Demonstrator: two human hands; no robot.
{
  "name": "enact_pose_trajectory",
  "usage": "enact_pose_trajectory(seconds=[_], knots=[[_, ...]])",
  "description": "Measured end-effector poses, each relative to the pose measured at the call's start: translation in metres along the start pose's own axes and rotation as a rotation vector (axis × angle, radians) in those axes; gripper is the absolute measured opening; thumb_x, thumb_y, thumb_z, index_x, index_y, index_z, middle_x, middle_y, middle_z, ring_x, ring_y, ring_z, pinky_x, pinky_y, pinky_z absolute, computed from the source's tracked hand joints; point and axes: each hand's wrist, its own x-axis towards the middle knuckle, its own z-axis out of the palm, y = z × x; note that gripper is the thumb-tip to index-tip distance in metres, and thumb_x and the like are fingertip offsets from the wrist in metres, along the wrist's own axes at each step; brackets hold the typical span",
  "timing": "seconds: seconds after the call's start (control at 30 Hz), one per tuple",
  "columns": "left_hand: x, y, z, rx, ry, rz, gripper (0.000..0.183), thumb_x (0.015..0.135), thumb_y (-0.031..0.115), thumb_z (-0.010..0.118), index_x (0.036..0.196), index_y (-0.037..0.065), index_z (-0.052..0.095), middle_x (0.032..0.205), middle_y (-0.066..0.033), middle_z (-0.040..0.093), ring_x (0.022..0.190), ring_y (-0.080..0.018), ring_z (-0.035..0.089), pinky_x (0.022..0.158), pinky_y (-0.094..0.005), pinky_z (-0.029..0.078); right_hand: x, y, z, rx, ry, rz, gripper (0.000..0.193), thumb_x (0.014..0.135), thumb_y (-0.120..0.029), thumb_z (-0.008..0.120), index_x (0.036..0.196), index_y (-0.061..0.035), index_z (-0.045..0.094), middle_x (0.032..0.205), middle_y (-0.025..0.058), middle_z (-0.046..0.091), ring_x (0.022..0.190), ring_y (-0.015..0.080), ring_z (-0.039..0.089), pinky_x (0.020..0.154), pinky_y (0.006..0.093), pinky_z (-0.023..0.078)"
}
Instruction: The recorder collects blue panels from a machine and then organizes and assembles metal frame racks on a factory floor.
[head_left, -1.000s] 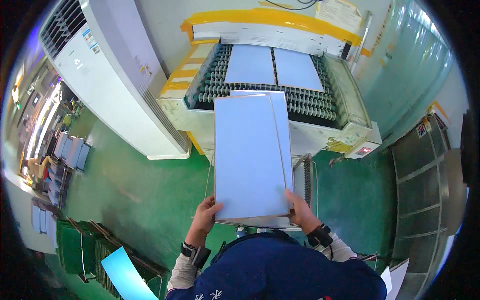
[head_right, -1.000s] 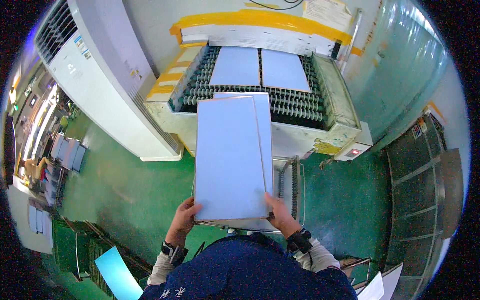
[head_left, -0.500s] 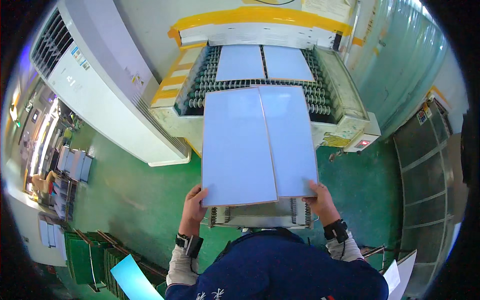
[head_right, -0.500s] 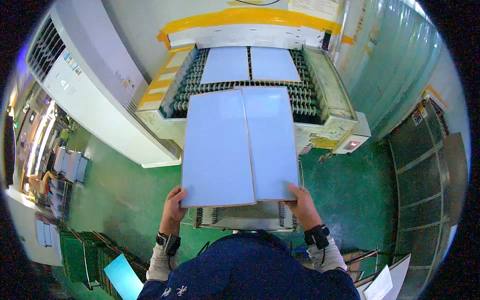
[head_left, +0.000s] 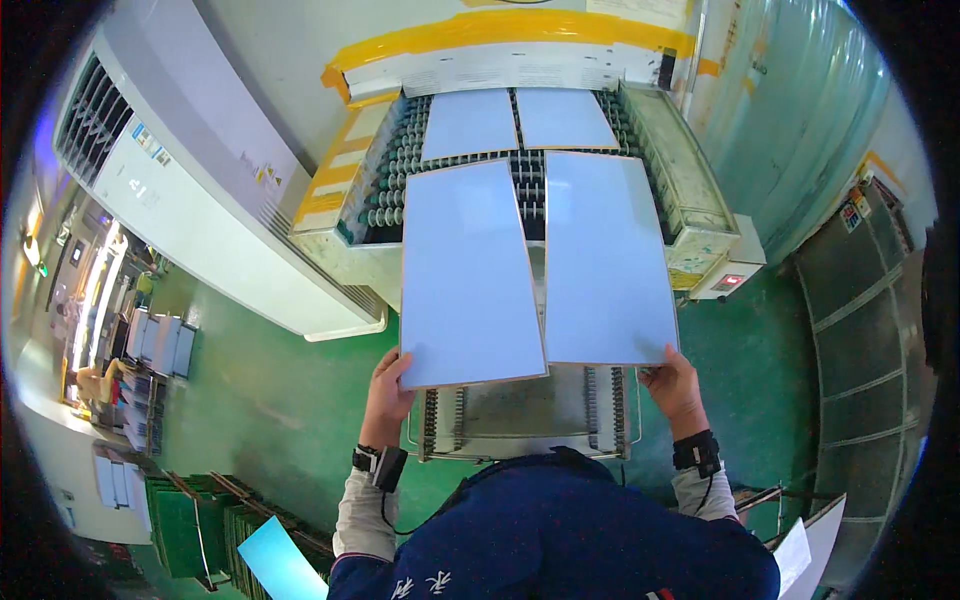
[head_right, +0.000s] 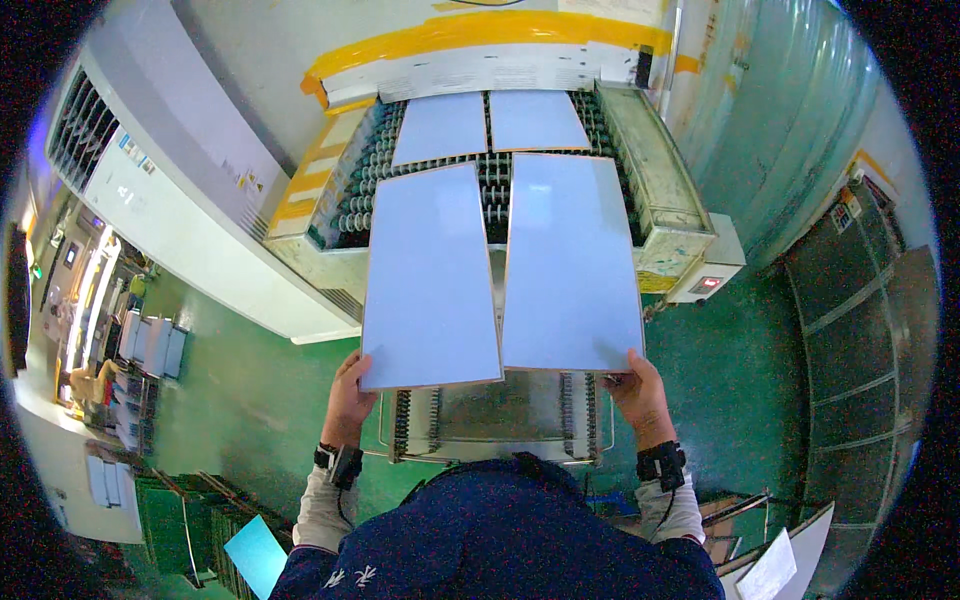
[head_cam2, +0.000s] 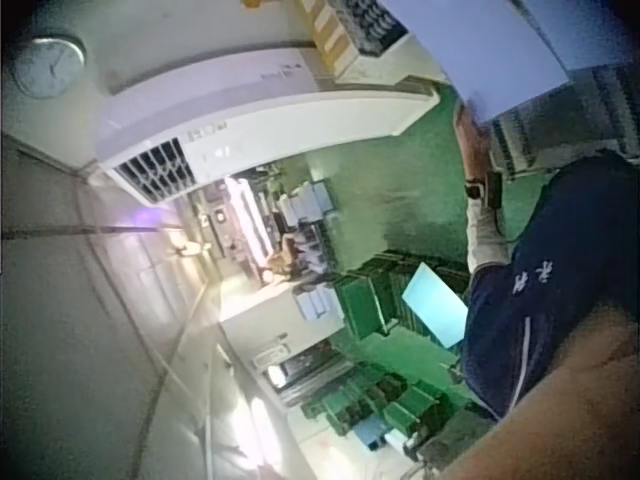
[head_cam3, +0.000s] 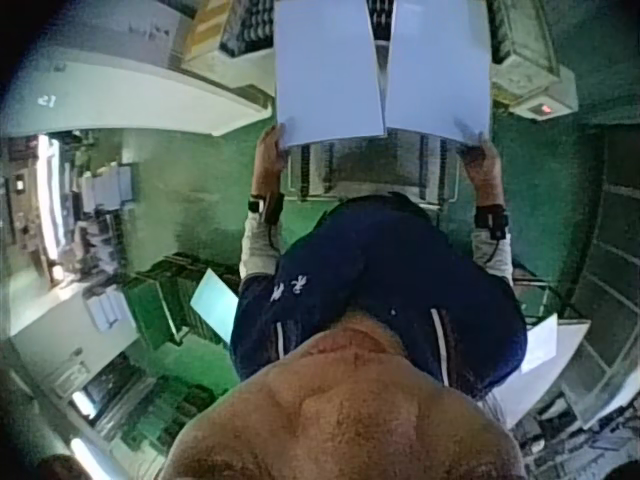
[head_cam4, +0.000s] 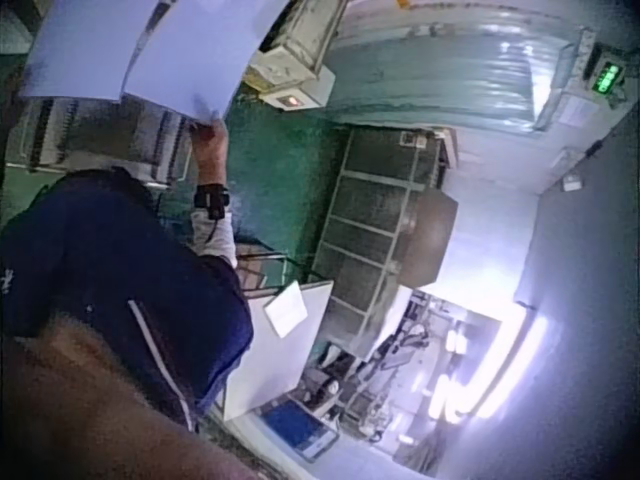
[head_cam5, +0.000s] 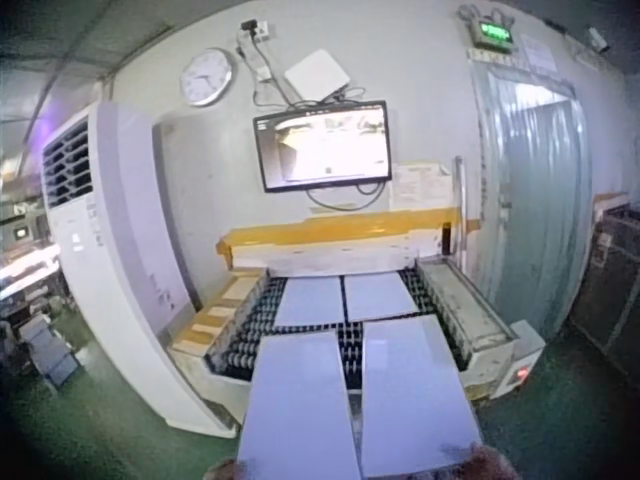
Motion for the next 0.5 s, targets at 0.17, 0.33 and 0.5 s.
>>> enact_pose_trajectory(seconds=[0.17,0.33,0.5], knots=[[0.016,0.002,0.007,-0.08,0.008,0.005,0.024,0.094,0.01,0.054,0.115,0.0,0.057,0.102,-0.0081,0.066,0.088,-0.0171,0.064,0.073,-0.029,0.053,0.024,0.015,-0.022,-0.013,-0.036,-0.149,0.019,0.094,-0.017,0.057,0.107,-0.0028,0.058,0.094,0.0084,0.065,0.081,0.0215,0.063,0.07,0.0381,0.053],[0.016,0.007,0.015,-0.082,-0.092,0.028,0.035,0.091,0.007,0.054,0.125,-0.002,0.052,0.106,-0.0095,0.065,0.087,-0.0179,0.064,0.071,-0.0287,0.053,0.031,0.009,-0.021,-0.084,-0.055,-0.167,0.017,0.093,-0.013,0.057,0.106,-0.0019,0.058,0.093,0.0082,0.064,0.08,0.022,0.062,0.066,0.0378,0.051],[0.024,0.01,0.028,-0.12,-0.116,0.045,0.045,0.09,0.006,0.055,0.133,-0.002,0.046,0.116,-0.0114,0.062,0.097,-0.0199,0.063,0.076,-0.0292,0.054,0.035,0.007,0.006,-0.016,0.002,-0.142,0.015,0.093,-0.013,0.056,0.104,-0.0017,0.058,0.088,0.009,0.065,0.074,0.022,0.062,0.065,0.0362,0.05]])
